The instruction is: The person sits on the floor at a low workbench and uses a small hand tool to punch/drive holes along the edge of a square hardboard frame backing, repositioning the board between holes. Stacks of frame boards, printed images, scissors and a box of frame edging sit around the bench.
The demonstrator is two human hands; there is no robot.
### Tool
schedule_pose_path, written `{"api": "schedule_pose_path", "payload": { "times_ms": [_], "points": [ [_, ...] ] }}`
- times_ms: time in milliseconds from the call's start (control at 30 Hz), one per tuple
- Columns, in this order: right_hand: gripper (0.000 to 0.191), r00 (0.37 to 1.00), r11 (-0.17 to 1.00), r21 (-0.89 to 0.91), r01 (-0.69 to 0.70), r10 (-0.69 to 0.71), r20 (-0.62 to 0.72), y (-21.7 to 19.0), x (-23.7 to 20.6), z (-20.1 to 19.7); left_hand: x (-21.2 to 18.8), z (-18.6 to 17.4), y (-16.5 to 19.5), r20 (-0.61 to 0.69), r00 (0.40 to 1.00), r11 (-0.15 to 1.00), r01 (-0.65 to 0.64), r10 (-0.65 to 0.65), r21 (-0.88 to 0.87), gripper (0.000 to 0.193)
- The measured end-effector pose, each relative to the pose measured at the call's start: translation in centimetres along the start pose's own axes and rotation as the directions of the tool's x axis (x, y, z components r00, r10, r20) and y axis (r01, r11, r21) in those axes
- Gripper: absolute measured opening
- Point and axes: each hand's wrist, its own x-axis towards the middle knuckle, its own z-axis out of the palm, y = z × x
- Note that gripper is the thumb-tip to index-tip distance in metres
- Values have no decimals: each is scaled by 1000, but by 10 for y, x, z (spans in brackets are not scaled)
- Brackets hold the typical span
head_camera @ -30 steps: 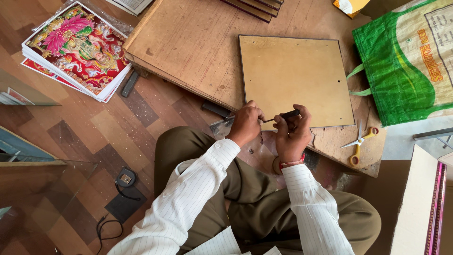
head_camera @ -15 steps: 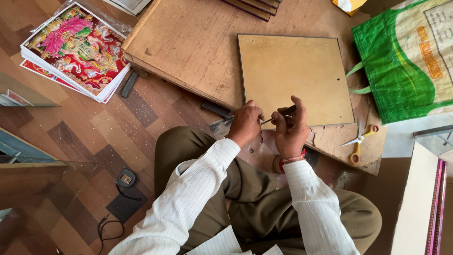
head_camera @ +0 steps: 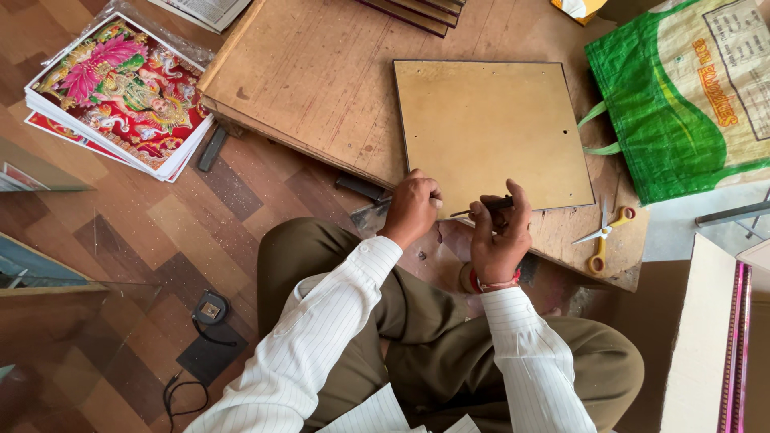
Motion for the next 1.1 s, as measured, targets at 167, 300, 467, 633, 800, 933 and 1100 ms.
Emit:
{"api": "schedule_pose_path", "payload": {
  "times_ms": [167, 300, 467, 633, 800, 933, 1100],
  "points": [
    [53, 998, 988, -143, 65, -60, 35, -6, 0, 4, 2, 2, 2, -18, 1000, 998, 13, -12, 54, 7],
    [53, 990, 982, -151, 113, -99, 100, -16, 3, 2, 3, 2, 2, -7, 999, 999, 33, -33, -13, 5],
    [55, 986, 971, -191, 141, -120, 118, -23, 5, 1, 4, 3, 0, 52, 998, 1000, 27, -27, 11, 13],
    [56, 989, 960, -253, 117, -91, 114, -24, 5, 4, 1, 2, 3, 18, 1000, 1000, 18, -18, 17, 11],
    [57, 986, 960, -238, 145, -120, 117, -25, 7, 4, 0, 2, 4, 22, 1000, 1000, 22, -22, -10, 5],
    [57, 987, 977, -171, 128, -110, 113, -28, 10, 1, 2, 3, -3, 11, 1000, 998, -23, 24, -57, 6],
    [56, 984, 973, -177, 151, -131, 119, -32, 11, 5, 0, 5, -11, -8, 999, 995, -43, 43, -90, 8]
  ]
}}
